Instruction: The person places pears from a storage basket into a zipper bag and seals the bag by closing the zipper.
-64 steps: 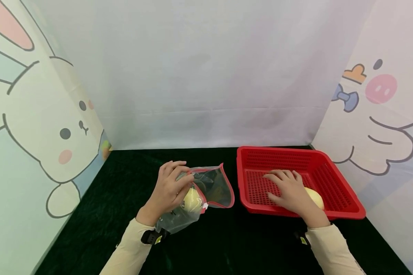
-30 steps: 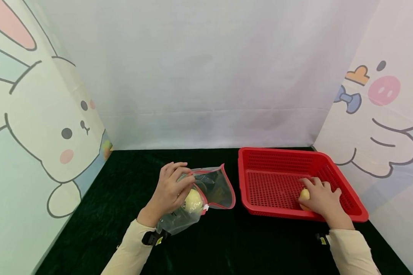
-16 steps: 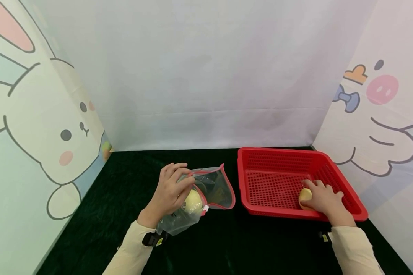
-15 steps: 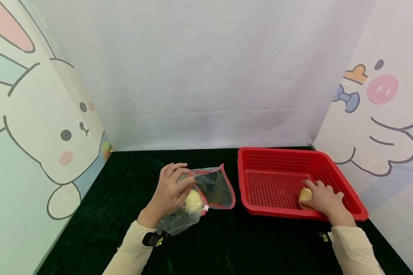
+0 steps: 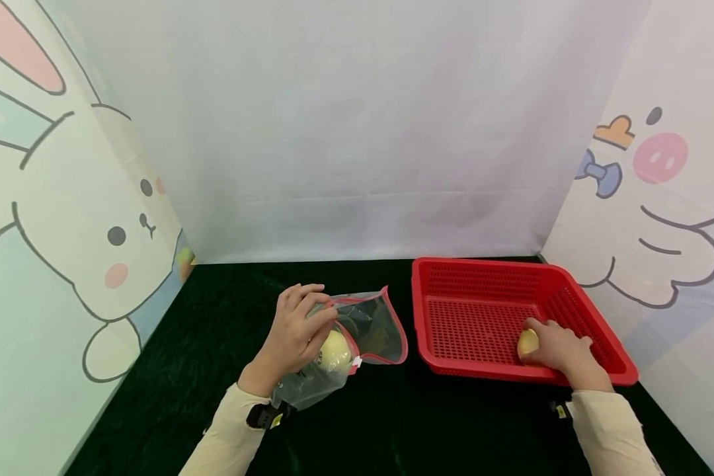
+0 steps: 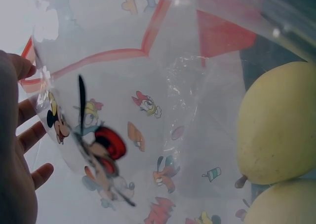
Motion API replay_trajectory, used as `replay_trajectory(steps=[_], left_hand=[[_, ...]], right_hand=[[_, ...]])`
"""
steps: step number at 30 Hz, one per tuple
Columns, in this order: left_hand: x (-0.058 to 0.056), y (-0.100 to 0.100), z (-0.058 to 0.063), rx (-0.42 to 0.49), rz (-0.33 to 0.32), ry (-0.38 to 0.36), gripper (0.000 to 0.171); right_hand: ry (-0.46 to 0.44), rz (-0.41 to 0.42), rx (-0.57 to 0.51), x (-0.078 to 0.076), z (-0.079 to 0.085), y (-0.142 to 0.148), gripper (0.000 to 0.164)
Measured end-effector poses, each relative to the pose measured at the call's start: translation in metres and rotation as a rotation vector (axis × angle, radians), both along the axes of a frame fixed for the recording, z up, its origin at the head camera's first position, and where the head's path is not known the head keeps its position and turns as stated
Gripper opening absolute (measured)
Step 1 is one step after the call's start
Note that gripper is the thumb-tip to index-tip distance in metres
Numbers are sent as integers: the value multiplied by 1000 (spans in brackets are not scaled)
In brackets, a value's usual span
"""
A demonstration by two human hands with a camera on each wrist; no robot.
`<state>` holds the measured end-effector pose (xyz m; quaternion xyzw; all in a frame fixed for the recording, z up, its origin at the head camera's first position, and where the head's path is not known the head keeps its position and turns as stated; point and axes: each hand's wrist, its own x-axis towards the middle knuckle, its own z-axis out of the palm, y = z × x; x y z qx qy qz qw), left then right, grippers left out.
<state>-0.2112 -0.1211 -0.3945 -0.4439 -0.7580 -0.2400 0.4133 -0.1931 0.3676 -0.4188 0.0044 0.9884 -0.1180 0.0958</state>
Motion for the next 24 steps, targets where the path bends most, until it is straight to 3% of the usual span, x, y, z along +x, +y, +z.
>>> replay_trajectory(steps=[10,24], left_hand=[[1,1,0,-6,-1,-11,36],[1,1,1,-13,4,-21,36]], right_hand=[[50,23,22,1,-2,-2,58],[356,78,103,5,10,-23,62]])
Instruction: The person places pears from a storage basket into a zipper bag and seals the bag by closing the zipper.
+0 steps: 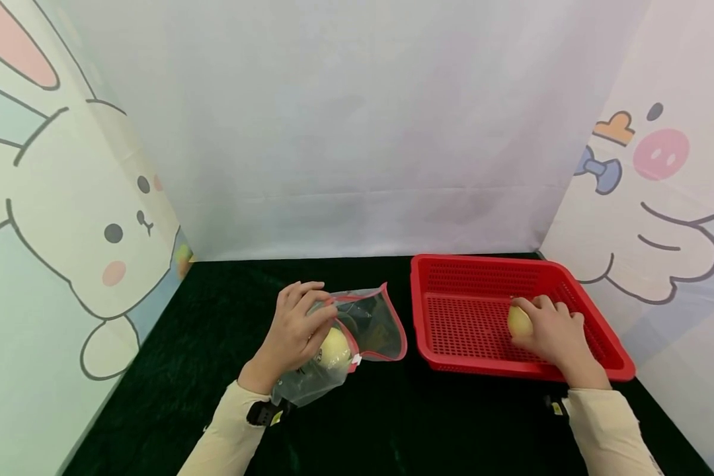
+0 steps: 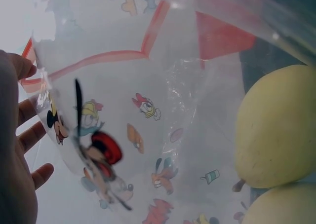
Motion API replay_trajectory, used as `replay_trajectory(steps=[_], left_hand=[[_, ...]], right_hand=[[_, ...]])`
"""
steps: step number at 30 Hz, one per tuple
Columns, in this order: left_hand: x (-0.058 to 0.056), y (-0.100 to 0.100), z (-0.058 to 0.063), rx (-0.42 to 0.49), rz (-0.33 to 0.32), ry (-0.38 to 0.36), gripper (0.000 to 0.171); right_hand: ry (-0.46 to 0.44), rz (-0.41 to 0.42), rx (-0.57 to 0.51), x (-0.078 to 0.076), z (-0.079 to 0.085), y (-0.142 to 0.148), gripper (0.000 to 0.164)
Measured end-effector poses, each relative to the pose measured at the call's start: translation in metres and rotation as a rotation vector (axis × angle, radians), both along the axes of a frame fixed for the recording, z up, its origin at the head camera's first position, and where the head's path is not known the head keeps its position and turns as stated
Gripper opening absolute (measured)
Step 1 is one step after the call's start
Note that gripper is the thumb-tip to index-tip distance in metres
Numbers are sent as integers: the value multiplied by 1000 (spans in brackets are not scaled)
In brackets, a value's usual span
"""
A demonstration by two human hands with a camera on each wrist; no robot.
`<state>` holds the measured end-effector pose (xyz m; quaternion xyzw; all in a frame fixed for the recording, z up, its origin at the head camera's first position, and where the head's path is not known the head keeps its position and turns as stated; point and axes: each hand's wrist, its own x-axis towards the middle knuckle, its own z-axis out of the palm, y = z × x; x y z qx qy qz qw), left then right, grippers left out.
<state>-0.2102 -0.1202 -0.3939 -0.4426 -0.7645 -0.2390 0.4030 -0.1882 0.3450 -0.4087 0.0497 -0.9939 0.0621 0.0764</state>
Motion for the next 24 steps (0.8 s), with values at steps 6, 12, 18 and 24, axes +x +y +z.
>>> replay_trajectory(steps=[6,12,18,24], left_hand=[[1,0,0,-12,4,-19,37],[2,0,0,-14,5,-20,38],[1,1,1,-8,1,-17,38],[2,1,2,-15,4,-29,40]], right_hand=[[124,49,12,5,12,-14,63],[219,97,21,7,22,-26,64],[281,145,33,10,33,-43,66],[371,224,23,11,37,-62,66]])
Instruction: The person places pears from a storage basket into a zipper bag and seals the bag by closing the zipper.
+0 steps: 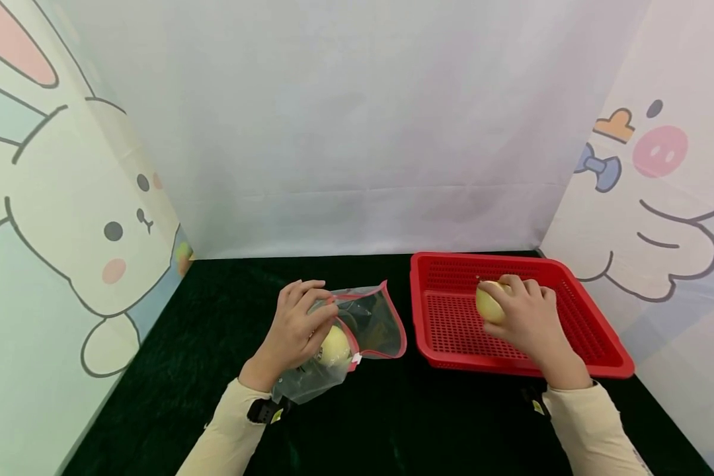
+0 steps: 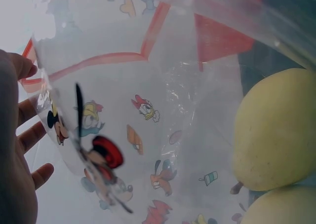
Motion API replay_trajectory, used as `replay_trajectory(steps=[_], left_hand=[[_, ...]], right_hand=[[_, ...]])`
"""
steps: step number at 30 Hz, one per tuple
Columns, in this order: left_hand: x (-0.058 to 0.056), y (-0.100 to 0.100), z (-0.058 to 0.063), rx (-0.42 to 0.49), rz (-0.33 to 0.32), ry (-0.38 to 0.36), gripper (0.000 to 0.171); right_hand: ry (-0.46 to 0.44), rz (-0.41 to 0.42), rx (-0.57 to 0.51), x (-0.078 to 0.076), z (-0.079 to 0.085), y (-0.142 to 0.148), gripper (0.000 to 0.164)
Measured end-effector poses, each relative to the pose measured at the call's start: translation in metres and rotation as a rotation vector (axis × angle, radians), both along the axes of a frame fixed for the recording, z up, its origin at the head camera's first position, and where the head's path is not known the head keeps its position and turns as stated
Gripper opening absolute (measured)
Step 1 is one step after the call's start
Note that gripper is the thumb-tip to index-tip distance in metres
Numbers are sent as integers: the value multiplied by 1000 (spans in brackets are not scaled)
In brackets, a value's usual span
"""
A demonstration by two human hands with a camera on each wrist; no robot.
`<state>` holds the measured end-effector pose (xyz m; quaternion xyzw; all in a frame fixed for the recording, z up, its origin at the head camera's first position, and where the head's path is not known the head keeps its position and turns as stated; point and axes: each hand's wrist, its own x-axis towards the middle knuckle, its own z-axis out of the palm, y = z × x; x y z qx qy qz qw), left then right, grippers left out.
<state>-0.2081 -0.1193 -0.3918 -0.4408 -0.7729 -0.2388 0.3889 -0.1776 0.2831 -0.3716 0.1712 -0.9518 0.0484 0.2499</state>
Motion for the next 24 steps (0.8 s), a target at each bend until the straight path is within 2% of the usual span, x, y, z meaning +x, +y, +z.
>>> replay_trajectory(steps=[8,16,24], left_hand=[[0,0,0,2,-1,5,40],[0,0,-1,3,-4,-3,39],[0,0,-1,1,1,5,40]], right_hand=[[111,124,31,-1,2,-29,63],[184,231,90,0,4,-58,65],[240,337,96,2,7,-83,64]])
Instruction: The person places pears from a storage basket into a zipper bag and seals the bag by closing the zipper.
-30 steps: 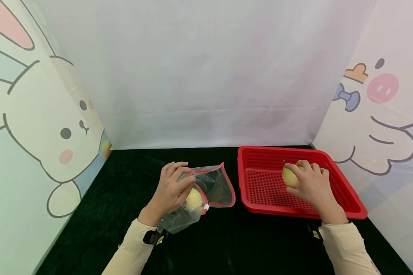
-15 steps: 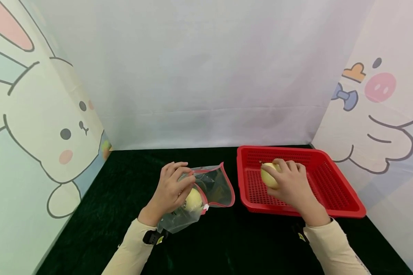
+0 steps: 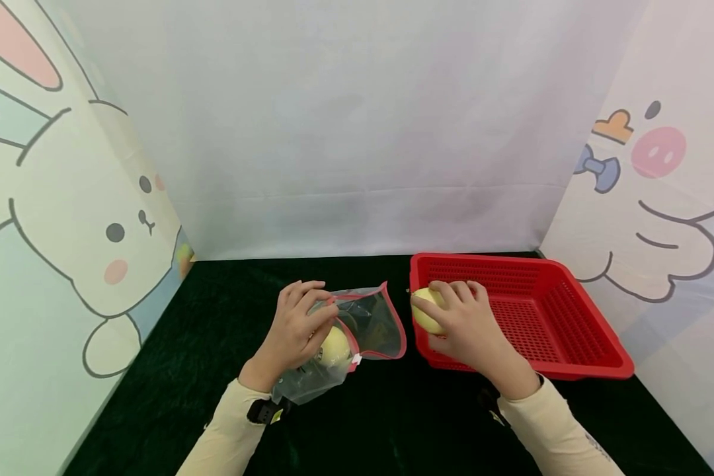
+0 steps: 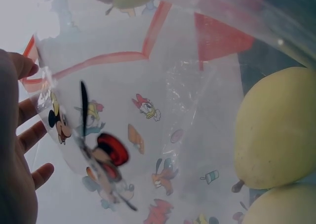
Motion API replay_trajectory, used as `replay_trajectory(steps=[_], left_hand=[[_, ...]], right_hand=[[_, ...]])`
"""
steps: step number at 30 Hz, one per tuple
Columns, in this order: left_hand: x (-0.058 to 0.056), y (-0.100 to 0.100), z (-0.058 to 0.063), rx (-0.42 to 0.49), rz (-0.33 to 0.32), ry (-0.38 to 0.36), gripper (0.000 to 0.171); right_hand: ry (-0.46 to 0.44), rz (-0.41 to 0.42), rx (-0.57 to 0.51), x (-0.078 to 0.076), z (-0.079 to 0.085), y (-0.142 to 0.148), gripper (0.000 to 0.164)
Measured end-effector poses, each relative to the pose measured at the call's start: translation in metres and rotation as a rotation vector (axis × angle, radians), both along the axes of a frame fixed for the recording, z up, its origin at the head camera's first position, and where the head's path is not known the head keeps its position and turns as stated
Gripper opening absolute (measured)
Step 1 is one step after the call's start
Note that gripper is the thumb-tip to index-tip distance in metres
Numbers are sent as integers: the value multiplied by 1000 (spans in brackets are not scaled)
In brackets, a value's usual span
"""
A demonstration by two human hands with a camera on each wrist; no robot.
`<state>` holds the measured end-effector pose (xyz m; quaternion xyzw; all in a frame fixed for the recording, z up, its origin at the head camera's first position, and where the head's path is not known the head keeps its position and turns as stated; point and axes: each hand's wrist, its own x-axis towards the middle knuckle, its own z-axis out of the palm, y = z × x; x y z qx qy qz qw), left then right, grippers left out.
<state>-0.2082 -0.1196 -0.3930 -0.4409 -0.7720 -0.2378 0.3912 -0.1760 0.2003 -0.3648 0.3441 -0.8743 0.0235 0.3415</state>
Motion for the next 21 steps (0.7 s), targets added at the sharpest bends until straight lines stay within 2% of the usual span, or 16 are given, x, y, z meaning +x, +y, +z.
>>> replay_trajectory(steps=[9,21], left_hand=[[-1,1,0,25,-17,-15,39],[-1,0,-2,39,-21,-23,37]], right_hand=[[17,139,-5,3,4,-25,64],[15,251,77,-4,-1,-47,62]])
